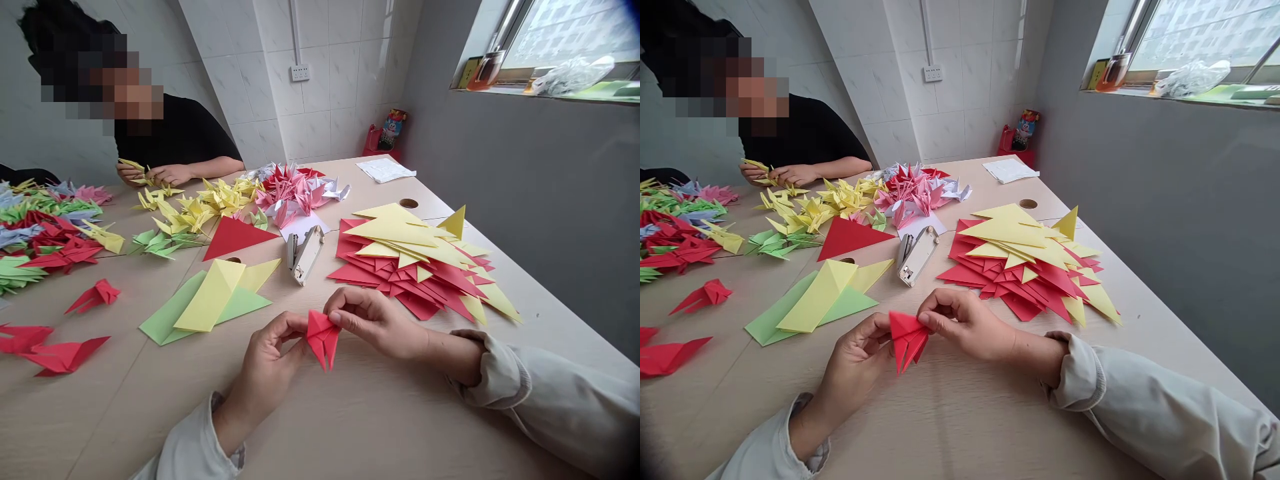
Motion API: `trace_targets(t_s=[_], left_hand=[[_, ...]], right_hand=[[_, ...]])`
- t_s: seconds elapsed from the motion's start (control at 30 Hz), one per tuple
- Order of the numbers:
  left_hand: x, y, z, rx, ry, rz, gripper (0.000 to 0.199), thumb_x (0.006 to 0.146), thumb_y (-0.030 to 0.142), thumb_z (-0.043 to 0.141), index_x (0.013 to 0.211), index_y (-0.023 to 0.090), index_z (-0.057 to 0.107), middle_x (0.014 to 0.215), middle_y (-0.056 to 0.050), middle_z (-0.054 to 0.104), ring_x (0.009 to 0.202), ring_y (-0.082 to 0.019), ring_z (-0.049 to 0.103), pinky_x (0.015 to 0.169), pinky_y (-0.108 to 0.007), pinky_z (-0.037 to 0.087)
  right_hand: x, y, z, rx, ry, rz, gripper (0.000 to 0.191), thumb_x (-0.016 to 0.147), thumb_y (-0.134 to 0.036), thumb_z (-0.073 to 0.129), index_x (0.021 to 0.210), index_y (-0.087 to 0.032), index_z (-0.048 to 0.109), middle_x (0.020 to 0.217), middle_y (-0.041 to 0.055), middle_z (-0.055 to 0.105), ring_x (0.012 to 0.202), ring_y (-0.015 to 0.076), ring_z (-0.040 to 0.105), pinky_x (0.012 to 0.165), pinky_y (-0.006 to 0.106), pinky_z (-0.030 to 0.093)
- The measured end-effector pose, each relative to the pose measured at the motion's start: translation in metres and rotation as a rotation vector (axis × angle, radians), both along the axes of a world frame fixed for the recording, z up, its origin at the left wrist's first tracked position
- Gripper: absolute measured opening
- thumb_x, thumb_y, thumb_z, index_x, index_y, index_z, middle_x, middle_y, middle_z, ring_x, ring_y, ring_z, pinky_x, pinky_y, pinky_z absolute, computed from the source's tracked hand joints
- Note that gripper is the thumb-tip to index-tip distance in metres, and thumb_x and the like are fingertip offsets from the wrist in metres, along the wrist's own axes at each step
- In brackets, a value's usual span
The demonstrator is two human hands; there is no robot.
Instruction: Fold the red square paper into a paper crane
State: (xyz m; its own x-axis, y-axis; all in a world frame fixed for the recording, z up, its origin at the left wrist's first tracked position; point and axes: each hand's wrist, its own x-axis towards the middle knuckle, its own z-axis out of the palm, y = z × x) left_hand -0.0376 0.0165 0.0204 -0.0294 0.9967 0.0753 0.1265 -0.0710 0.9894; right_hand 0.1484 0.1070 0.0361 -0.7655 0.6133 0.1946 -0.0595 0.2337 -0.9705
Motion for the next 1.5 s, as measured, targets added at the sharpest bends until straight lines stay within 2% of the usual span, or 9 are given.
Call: trace_targets(t_s=[0.13,0.27,0.53,0.83,0.9,1.0,1.13,1.4,1.5], left_hand=[[-0.002,-0.002,0.008,0.051,0.068,-0.085,0.017,0.086,0.027,0.062,0.103,0.022,0.066,0.103,-0.004,0.069,0.097,-0.019,0.063,0.085,-0.028,0.049],[-0.002,-0.002,0.007,0.067,0.094,-0.021,0.014,0.087,0.029,0.061,0.096,0.021,0.068,0.093,-0.002,0.071,0.086,-0.017,0.064,0.078,-0.024,0.05],[0.002,-0.002,0.004,0.052,0.144,0.12,0.01,0.088,0.029,0.061,0.084,0.02,0.064,0.078,0.002,0.069,0.073,-0.012,0.063,0.067,-0.02,0.047],[0.004,-0.004,0.002,0.02,0.151,0.18,0.013,0.09,0.029,0.058,0.087,0.024,0.046,0.061,0.008,0.055,0.057,-0.009,0.052,0.057,-0.017,0.042],[0.004,-0.005,0.003,0.039,0.148,0.14,0.012,0.092,0.028,0.054,0.101,0.026,0.047,0.07,0.006,0.06,0.064,-0.01,0.057,0.063,-0.019,0.046],[0.004,-0.006,0.006,0.069,0.213,0.004,0.031,0.091,0.027,0.054,0.122,0.027,0.049,0.108,-0.003,0.066,0.098,-0.016,0.062,0.087,-0.028,0.05],[0.002,-0.004,0.007,0.059,0.25,-0.065,0.038,0.087,0.026,0.06,0.125,0.026,0.054,0.126,-0.007,0.061,0.112,-0.021,0.059,0.097,-0.032,0.047],[0.0,0.004,0.004,-0.018,0.019,0.109,0.024,0.084,0.032,0.065,0.104,0.02,0.066,0.105,-0.006,0.072,0.094,-0.019,0.068,0.081,-0.027,0.054],[0.001,0.006,0.002,-0.047,-0.014,0.125,0.021,0.084,0.032,0.066,0.099,0.018,0.068,0.097,-0.005,0.074,0.09,-0.019,0.068,0.08,-0.027,0.053]], right_hand=[[-0.001,-0.008,-0.001,0.314,-0.005,-0.207,0.006,0.087,-0.016,0.053,0.081,-0.017,0.052,0.078,0.0017,0.057,0.067,0.011,0.049,0.061,0.023,0.042],[-0.002,-0.011,-0.003,0.418,0.038,-0.204,0.006,0.085,-0.013,0.053,0.082,-0.018,0.052,0.082,0.0029,0.058,0.071,0.012,0.051,0.065,0.025,0.043],[-0.006,-0.005,-0.001,-0.137,0.014,-0.086,0.019,0.083,-0.032,0.066,0.082,-0.015,0.059,0.077,0.0016,0.059,0.07,0.012,0.053,0.063,0.024,0.044],[-0.009,-0.007,-0.004,-0.33,0.104,-0.138,0.021,0.077,-0.025,0.073,0.077,-0.017,0.053,0.067,-0.0049,0.05,0.06,0.0081,0.043,0.055,0.021,0.034],[-0.008,-0.007,-0.004,-0.377,0.113,-0.146,0.021,0.077,-0.023,0.072,0.076,-0.017,0.052,0.067,-0.0056,0.049,0.06,0.0077,0.043,0.056,0.021,0.034],[-0.007,-0.006,-0.005,-0.472,0.155,-0.127,0.017,0.08,-0.024,0.07,0.077,-0.017,0.055,0.071,-0.0038,0.053,0.066,0.0088,0.049,0.064,0.023,0.041],[-0.006,-0.002,-0.007,-0.57,0.166,-0.055,0.018,0.086,-0.034,0.063,0.087,-0.016,0.061,0.082,0.0015,0.06,0.076,0.0134,0.058,0.076,0.031,0.047],[-0.004,-0.004,-0.003,-0.269,0.059,0.037,0.043,0.075,-0.035,0.075,0.113,-0.017,0.063,0.099,0.0059,0.066,0.087,0.0171,0.061,0.078,0.03,0.049],[-0.005,-0.005,-0.006,-0.085,-0.061,-0.056,0.032,0.081,-0.035,0.069,0.107,-0.017,0.066,0.093,0.0055,0.065,0.079,0.0158,0.06,0.071,0.028,0.048]])
